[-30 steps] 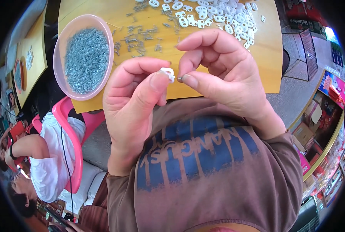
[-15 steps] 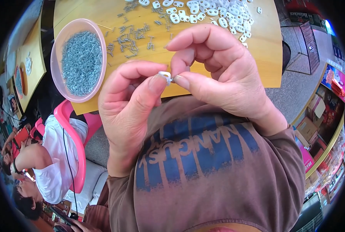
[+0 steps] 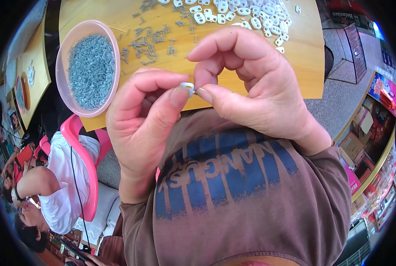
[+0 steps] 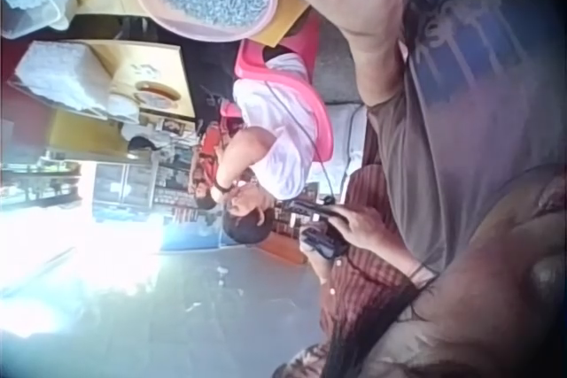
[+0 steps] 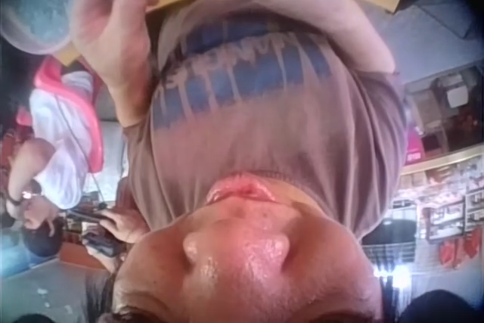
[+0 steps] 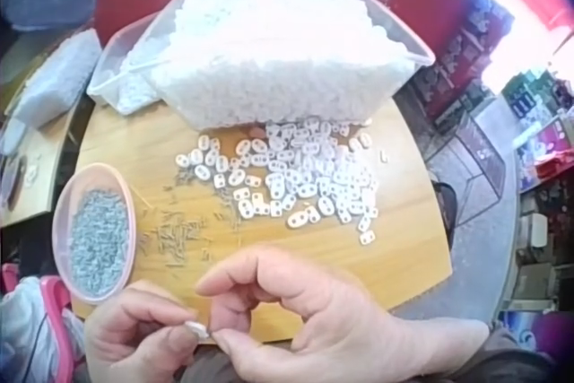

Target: The recorder is manually assembling small white plastic components with metal pins or springs.

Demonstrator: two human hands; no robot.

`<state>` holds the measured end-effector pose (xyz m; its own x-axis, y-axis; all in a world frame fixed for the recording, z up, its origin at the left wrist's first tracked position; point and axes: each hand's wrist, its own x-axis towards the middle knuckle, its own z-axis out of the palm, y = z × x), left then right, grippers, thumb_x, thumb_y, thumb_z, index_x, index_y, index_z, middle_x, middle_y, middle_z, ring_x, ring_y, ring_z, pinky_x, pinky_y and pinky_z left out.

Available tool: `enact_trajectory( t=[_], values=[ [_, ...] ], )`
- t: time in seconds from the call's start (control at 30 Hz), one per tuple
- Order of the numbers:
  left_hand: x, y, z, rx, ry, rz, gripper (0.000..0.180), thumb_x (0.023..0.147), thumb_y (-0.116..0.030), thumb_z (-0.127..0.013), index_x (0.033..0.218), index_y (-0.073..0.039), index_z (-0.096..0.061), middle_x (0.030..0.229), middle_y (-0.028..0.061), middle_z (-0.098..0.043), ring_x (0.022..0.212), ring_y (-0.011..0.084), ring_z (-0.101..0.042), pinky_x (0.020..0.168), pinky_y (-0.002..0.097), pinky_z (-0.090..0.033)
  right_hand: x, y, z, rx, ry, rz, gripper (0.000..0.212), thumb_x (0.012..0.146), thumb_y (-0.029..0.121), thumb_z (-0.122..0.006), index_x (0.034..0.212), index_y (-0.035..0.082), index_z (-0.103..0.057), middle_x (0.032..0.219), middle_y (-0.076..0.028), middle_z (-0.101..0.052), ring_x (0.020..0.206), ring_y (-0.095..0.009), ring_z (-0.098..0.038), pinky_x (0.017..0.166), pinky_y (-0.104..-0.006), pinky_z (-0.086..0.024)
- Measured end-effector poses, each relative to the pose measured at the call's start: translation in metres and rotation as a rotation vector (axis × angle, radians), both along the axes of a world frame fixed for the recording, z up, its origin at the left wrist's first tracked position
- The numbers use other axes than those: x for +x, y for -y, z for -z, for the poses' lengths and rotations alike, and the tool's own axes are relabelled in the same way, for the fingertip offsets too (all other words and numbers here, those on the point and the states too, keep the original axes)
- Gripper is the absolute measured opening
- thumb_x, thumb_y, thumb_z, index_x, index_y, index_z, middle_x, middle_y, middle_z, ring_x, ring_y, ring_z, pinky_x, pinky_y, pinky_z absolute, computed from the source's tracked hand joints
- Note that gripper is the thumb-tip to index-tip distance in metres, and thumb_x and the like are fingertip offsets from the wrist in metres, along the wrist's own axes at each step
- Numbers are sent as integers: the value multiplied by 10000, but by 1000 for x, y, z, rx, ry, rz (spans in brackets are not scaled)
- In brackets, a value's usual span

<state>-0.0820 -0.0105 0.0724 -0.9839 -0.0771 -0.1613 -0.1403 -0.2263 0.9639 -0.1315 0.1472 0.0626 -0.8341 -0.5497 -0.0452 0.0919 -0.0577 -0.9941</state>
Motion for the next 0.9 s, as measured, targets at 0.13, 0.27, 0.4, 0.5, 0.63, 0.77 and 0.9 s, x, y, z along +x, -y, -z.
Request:
enact_trajectory(
  t=[0.13,0.27,0.4,0.5,0.63,0.77,0.9],
  values=[
    [0,0,0,-5,30,-3,133,765,20,-596,893,28,-563,823,24,-539,664,39,-482,584,141,-376,0,-2,1,-12,17,2,319,719,-51,-541,1026,-9,-467,806,-20,-515,778,-78,-514,750,-214,-403],
    [-1,0,-3,-21,31,-31,129,759,24,-597,884,28,-565,817,21,-538,642,37,-472,565,138,-361,1,-1,1,-64,44,12,324,722,-46,-546,1033,-9,-462,810,-20,-517,781,-79,-512,749,-213,-402],
    [-1,0,-3,-28,20,-1,124,759,28,-596,879,27,-566,814,20,-537,657,39,-482,580,139,-369,1,-1,2,-89,43,18,326,724,-45,-548,1036,-9,-460,811,-20,-517,785,-80,-511,751,-215,-401],
    [-1,-2,-3,-24,21,4,126,758,29,-597,880,25,-567,816,20,-536,676,43,-493,600,142,-379,1,-1,2,-67,31,16,323,724,-44,-548,1034,-10,-462,812,-21,-517,782,-80,-512,754,-216,-400],
    [0,-1,-2,-70,-10,-4,126,760,31,-594,882,24,-567,825,21,-536,688,44,-499,613,145,-384,1,-1,3,-65,34,12,316,723,-46,-544,1027,-11,-465,810,-21,-517,778,-79,-511,751,-216,-400],
    [0,2,-3,-57,26,14,126,762,34,-590,885,25,-566,829,23,-532,689,46,-492,613,150,-385,1,-1,1,-41,30,13,307,724,-45,-541,1020,-9,-468,808,-19,-517,777,-78,-510,750,-216,-401],
    [1,1,-3,-51,30,6,126,761,36,-591,884,24,-566,828,22,-531,679,46,-485,614,150,-383,1,0,0,-42,54,15,304,723,-43,-540,1016,-7,-470,808,-17,-517,779,-77,-510,750,-216,-401]
  ],
)
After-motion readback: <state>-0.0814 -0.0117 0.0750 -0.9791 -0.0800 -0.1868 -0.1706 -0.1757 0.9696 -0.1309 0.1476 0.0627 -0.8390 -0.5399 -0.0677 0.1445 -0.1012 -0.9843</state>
